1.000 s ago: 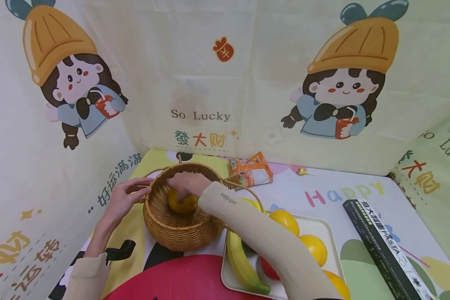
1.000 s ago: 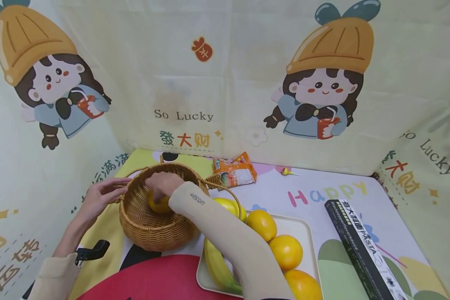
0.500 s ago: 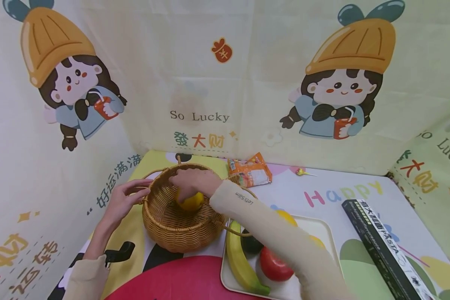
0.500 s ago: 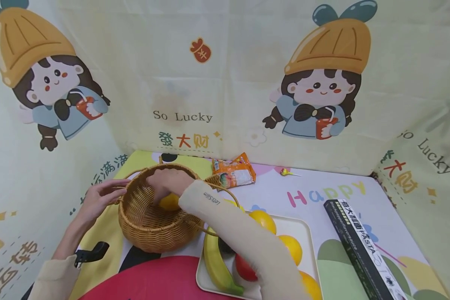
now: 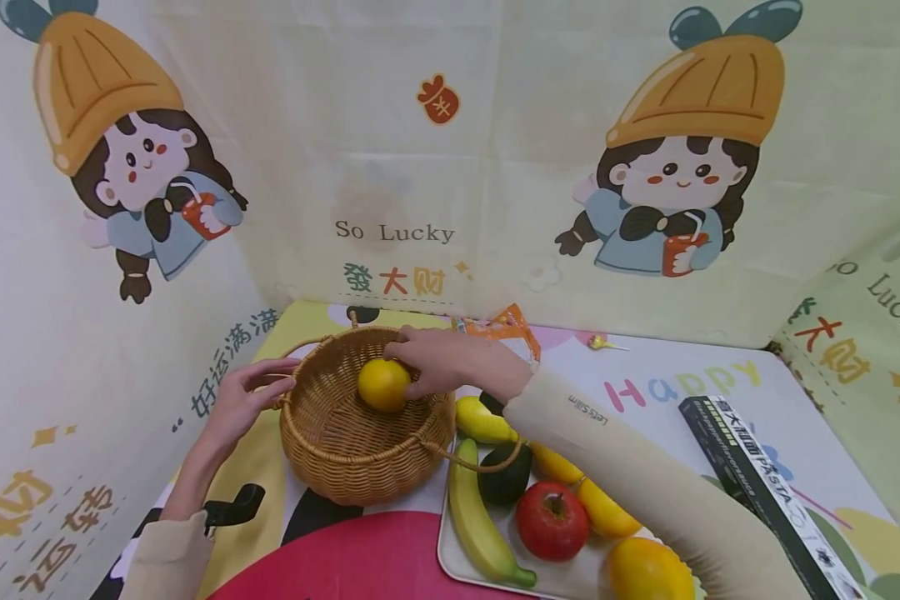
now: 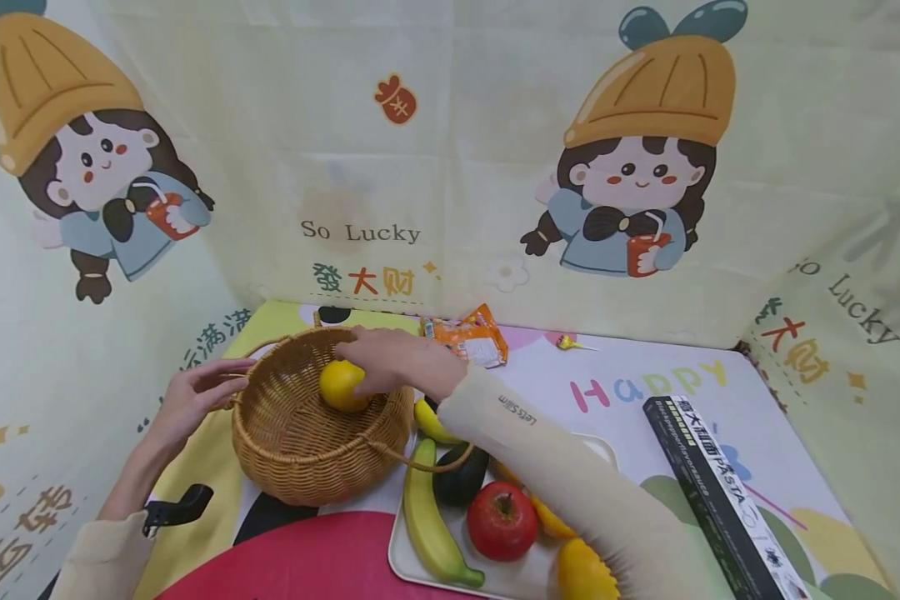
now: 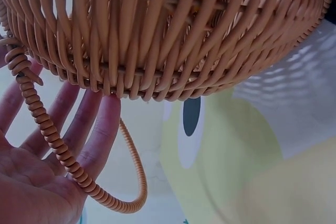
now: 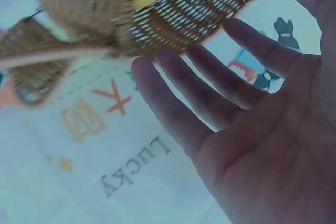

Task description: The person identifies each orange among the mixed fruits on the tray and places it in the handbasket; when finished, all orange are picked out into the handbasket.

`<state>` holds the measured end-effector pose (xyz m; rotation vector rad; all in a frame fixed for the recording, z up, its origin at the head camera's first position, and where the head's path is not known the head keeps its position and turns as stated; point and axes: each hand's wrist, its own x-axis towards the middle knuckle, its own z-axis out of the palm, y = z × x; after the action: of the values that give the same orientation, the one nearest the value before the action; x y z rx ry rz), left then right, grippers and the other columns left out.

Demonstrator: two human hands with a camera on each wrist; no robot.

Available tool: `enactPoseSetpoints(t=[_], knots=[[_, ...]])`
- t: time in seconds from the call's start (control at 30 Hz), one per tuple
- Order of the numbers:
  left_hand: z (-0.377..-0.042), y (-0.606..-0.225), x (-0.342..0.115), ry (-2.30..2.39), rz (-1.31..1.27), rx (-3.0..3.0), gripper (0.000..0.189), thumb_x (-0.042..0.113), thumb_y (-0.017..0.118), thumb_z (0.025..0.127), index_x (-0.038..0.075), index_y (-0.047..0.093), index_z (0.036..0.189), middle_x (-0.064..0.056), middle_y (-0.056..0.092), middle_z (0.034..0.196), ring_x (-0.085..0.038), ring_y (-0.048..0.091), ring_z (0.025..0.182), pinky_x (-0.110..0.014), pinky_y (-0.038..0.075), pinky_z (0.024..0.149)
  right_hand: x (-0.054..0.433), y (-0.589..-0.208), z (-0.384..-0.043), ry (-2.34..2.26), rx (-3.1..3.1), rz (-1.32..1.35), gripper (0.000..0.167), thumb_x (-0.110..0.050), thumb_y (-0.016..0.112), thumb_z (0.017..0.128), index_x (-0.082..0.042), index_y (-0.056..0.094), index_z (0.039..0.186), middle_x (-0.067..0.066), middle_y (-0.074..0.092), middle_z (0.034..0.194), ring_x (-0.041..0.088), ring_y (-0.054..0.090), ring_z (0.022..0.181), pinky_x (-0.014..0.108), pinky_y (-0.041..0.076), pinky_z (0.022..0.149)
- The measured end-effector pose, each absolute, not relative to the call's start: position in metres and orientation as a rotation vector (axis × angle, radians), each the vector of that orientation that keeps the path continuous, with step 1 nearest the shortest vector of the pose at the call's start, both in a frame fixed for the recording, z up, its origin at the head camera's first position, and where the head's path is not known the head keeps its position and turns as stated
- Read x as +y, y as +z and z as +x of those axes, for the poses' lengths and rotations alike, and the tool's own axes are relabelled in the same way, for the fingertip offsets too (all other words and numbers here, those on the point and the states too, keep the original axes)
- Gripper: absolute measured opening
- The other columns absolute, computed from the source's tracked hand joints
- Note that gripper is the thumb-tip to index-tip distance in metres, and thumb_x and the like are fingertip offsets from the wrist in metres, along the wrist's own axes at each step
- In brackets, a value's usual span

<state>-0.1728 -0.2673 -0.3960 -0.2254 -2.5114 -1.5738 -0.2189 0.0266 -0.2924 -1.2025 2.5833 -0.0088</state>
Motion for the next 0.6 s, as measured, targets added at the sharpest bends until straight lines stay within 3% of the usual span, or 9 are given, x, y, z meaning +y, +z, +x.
enactPoseSetpoints(t=[0.17,0.6], knots=[[-0.174,-0.397,-0.266,-1.589,-0.222,-2.495,0.036,0.017,0.063,0.094,-0.006,0.061,0.121,0.025,0.061,0.100,0.002,0.060,0.088,-0.023,0.056,0.066,0.053,-0.294,-0.215,-0.082,2.622,-1.218,0.050,-0.029,0.066,0.090,-0.018,0.051,0.136,0.006,0.051,0.126,0.018,0.055,0.097,0.031,0.048,0.084],[-0.172,-0.397,-0.267,-1.592,-0.235,-2.485,0.036,0.017,0.063,0.094,-0.006,0.061,0.121,0.024,0.062,0.101,0.002,0.060,0.089,-0.022,0.055,0.066,0.118,-0.302,-0.193,-0.314,2.626,-1.144,0.051,-0.026,0.069,0.089,-0.012,0.053,0.135,0.008,0.049,0.132,0.023,0.054,0.111,0.039,0.048,0.096]])
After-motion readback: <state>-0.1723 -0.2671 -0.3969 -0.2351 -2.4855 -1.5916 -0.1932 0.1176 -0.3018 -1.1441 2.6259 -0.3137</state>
